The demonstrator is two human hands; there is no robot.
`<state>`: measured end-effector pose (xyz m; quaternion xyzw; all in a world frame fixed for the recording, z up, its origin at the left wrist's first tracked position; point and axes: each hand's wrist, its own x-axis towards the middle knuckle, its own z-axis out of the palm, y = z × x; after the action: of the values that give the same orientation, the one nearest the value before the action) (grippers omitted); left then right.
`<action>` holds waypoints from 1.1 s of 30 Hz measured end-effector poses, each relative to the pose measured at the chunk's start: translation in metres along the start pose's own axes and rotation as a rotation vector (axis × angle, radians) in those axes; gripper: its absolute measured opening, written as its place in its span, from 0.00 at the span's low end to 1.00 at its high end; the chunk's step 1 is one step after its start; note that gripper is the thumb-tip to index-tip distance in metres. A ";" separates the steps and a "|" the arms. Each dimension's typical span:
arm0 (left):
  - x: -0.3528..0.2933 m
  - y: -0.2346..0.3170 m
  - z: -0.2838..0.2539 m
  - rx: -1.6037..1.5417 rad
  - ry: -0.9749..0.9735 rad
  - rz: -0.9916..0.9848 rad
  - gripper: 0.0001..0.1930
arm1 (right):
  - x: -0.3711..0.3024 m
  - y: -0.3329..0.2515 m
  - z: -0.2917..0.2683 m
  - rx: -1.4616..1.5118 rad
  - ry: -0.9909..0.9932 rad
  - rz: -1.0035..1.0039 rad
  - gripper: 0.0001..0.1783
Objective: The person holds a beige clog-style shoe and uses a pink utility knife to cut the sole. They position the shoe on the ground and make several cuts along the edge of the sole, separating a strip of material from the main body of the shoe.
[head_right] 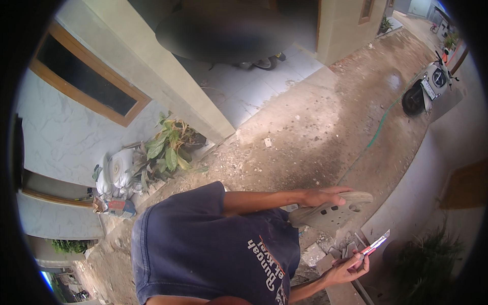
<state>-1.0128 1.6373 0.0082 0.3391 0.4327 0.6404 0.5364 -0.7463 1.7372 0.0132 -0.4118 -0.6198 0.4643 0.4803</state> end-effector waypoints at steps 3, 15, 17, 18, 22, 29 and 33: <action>0.003 -0.005 0.004 0.028 0.006 -0.051 0.46 | -0.003 0.000 -0.005 0.032 -0.021 0.013 0.23; 0.016 -0.011 0.017 0.057 -0.087 -0.065 0.48 | -0.008 0.011 -0.026 -0.014 0.105 -0.035 0.21; 0.019 -0.013 0.020 0.082 -0.058 -0.068 0.48 | -0.008 0.016 -0.030 -0.038 0.201 0.075 0.22; 0.021 -0.013 0.023 0.096 -0.045 -0.073 0.49 | -0.009 0.019 -0.033 0.005 0.167 -0.006 0.23; 0.032 -0.012 0.030 -0.024 -0.155 -0.067 0.49 | -0.013 0.020 -0.043 0.005 0.091 -0.046 0.24; 0.063 -0.023 0.047 -0.538 -0.007 -0.236 0.43 | -0.024 0.007 -0.049 0.019 0.287 -0.016 0.18; 0.075 -0.024 0.052 -0.725 0.176 -0.308 0.44 | -0.026 0.006 -0.051 -0.025 0.216 -0.046 0.18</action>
<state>-0.9708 1.7216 0.0043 0.0028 0.2687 0.6901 0.6720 -0.6908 1.7232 0.0077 -0.4510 -0.5793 0.3983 0.5499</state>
